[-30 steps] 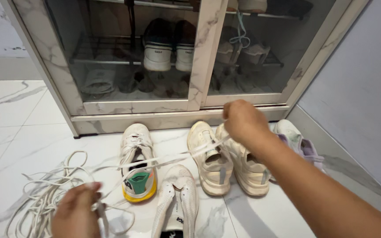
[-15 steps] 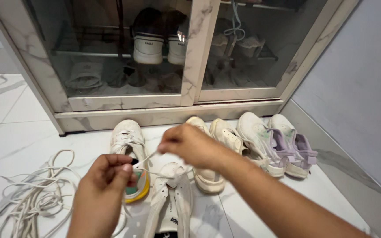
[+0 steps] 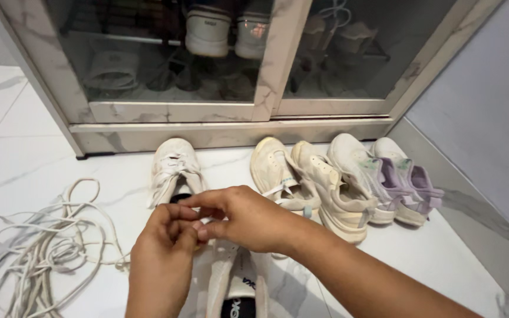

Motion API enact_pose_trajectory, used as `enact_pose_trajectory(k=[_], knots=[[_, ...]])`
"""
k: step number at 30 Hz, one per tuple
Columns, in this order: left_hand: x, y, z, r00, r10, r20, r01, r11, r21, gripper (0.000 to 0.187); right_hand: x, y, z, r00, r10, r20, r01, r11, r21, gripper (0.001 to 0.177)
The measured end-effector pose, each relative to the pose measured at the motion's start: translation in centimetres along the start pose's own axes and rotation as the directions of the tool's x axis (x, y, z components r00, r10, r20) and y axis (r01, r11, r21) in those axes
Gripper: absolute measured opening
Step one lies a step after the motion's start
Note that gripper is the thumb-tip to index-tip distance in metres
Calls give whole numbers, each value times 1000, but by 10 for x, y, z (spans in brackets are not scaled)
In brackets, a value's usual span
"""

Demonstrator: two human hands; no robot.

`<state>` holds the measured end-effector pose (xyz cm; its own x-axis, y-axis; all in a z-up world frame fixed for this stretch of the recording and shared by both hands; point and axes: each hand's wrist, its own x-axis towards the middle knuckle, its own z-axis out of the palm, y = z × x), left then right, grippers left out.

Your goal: The person removes a white shoelace from a white sneaker, then threads the lace through the eyelets and ties a knot. The action is repeated on a second sneaker. The person works on the floor in front of a glass-front shoe cabinet.

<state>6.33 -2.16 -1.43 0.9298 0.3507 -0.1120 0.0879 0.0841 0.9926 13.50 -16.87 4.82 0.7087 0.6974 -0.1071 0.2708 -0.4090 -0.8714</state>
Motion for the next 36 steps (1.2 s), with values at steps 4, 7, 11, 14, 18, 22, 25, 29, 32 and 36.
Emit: enact_pose_trajectory(k=[4, 7, 11, 14, 18, 22, 25, 29, 32, 36], knots=[[5, -2, 0, 997, -47, -68, 45, 999, -29, 20, 11, -8, 6, 979, 189, -72, -202, 939, -277, 22], [6, -11, 4, 998, -48, -43, 55, 982, 182, 27, 13, -1, 3, 988, 53, -146, -109, 905, -410, 19], [0, -29, 7, 990, 44, 137, -96, 909, 405, 39, 8, 16, 2, 954, 176, -242, -242, 930, -276, 21], [-11, -43, 9, 985, -113, 130, 20, 826, 564, 36, -3, 37, 8, 956, 183, -230, -246, 925, -288, 26], [-16, -52, 11, 981, -159, 107, 41, 720, 692, 31, -16, 64, 14, 946, 227, -230, -273, 942, -194, 22], [-18, -58, 16, 942, -291, 166, 58, 630, 775, 23, -34, 80, 29, 955, 259, -144, -275, 956, -104, 13], [-23, -67, 24, 927, -336, 169, 75, 605, 793, 42, -43, 80, 25, 949, 301, -91, -301, 954, 12, 10], [-32, -88, 40, 965, -260, 44, 137, 639, 757, 69, -50, 76, 10, 898, 421, -127, -405, 904, 135, 10], [-39, -108, 58, 978, -157, -138, 206, 612, 764, 83, -52, 76, 2, 942, 300, -150, -303, 953, 7, 10], [-35, -125, 63, 973, -38, -230, 198, 652, 732, 69, -44, 75, 7, 981, 125, -147, -150, 973, -175, 12]])
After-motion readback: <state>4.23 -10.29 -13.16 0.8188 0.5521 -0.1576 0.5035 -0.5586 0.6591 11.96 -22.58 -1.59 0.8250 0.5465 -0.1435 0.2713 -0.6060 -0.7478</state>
